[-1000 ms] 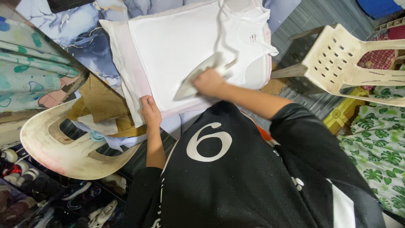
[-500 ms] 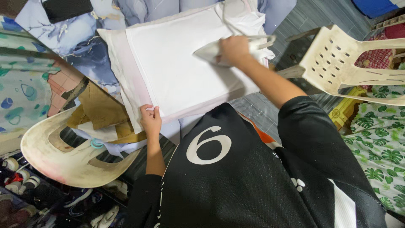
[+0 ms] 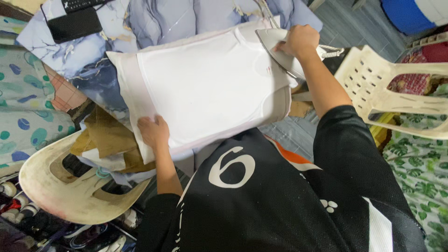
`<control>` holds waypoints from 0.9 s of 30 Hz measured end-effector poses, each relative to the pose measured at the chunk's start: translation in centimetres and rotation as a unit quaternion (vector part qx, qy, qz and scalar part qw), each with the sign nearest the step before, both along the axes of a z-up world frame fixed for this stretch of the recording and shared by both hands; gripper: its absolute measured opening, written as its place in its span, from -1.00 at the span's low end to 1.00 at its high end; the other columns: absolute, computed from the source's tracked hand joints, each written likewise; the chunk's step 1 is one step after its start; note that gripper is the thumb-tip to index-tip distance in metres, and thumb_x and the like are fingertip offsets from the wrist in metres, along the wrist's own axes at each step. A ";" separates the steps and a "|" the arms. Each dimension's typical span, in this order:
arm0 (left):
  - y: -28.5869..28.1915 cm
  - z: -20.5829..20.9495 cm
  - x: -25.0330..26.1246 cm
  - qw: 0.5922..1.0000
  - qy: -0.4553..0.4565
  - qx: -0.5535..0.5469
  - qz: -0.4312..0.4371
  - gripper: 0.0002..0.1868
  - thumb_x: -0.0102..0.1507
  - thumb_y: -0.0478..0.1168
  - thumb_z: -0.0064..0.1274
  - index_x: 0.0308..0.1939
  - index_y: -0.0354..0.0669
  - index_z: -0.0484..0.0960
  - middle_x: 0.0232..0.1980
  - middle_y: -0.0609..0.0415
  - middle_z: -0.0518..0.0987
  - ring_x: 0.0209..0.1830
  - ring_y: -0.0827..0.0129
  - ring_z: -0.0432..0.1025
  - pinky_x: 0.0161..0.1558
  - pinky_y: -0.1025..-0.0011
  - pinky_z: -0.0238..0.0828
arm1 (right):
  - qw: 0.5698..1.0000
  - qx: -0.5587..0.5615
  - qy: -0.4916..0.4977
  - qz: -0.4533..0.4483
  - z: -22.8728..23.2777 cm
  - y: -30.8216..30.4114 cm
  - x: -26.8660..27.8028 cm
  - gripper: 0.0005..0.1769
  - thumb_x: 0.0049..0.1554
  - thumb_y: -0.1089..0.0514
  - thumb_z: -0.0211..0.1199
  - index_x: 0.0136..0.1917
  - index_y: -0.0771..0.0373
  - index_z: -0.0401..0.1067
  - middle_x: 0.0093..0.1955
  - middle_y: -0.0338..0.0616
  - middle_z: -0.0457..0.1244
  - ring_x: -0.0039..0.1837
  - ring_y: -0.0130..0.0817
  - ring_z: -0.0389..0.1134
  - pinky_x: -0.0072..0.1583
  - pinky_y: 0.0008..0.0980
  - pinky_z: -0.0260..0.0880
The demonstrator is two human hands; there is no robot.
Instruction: The person irons a white shirt on a makeshift ironing board. They repeatedly smooth the fabric, use a white iron to press the shirt, and adjust the garment's position to cover different areas.
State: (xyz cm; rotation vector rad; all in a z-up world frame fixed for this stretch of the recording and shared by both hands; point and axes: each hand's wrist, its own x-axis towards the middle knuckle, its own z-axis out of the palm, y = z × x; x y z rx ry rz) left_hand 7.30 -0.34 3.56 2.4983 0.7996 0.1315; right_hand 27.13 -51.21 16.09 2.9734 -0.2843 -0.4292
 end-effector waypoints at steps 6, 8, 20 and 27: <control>1.2 -1.6 11.4 1.000 0.005 0.013 -0.026 -0.40 0.35 0.26 0.08 0.06 -0.23 0.48 0.13 -0.12 0.43 0.16 0.05 0.33 0.06 0.02 0.35 | 0.996 0.034 -0.028 0.073 3.4 4.6 2.9 -0.18 -0.17 -0.53 0.52 -0.07 0.26 0.61 -0.07 0.08 0.42 0.01 -0.02 0.47 -0.01 -0.10 0.46; 1.2 -2.0 14.8 0.999 -0.036 0.022 -0.012 -0.43 0.30 0.26 0.15 -0.01 -0.18 0.53 0.07 -0.08 0.48 0.11 0.05 0.36 0.02 -0.03 0.31 | 0.991 0.049 -0.014 0.124 2.4 9.0 4.0 -0.26 -0.15 -0.47 0.51 -0.09 0.24 0.61 -0.08 0.05 0.43 0.00 -0.04 0.48 -0.02 -0.09 0.46; 2.2 -4.9 19.9 0.987 0.081 -0.116 0.074 -0.63 0.34 0.19 0.05 -0.11 0.01 0.61 -0.04 0.13 0.61 0.01 0.15 0.52 0.07 0.03 0.41 | 0.992 0.057 0.069 0.085 -3.3 15.3 7.7 -0.25 -0.15 -0.34 0.56 0.11 0.22 0.57 0.12 0.07 0.38 0.16 -0.03 0.44 0.09 -0.14 0.48; 0.0 -4.2 19.4 0.997 0.035 0.009 0.073 -0.69 0.35 0.09 0.07 -0.08 -0.04 0.57 0.02 0.07 0.52 0.12 0.08 0.37 0.04 -0.13 0.25 | 0.994 0.028 0.104 0.003 -3.4 4.8 10.0 -0.12 -0.09 -0.47 0.49 0.19 0.27 0.54 0.22 0.03 0.37 0.23 -0.08 0.42 0.18 -0.16 0.44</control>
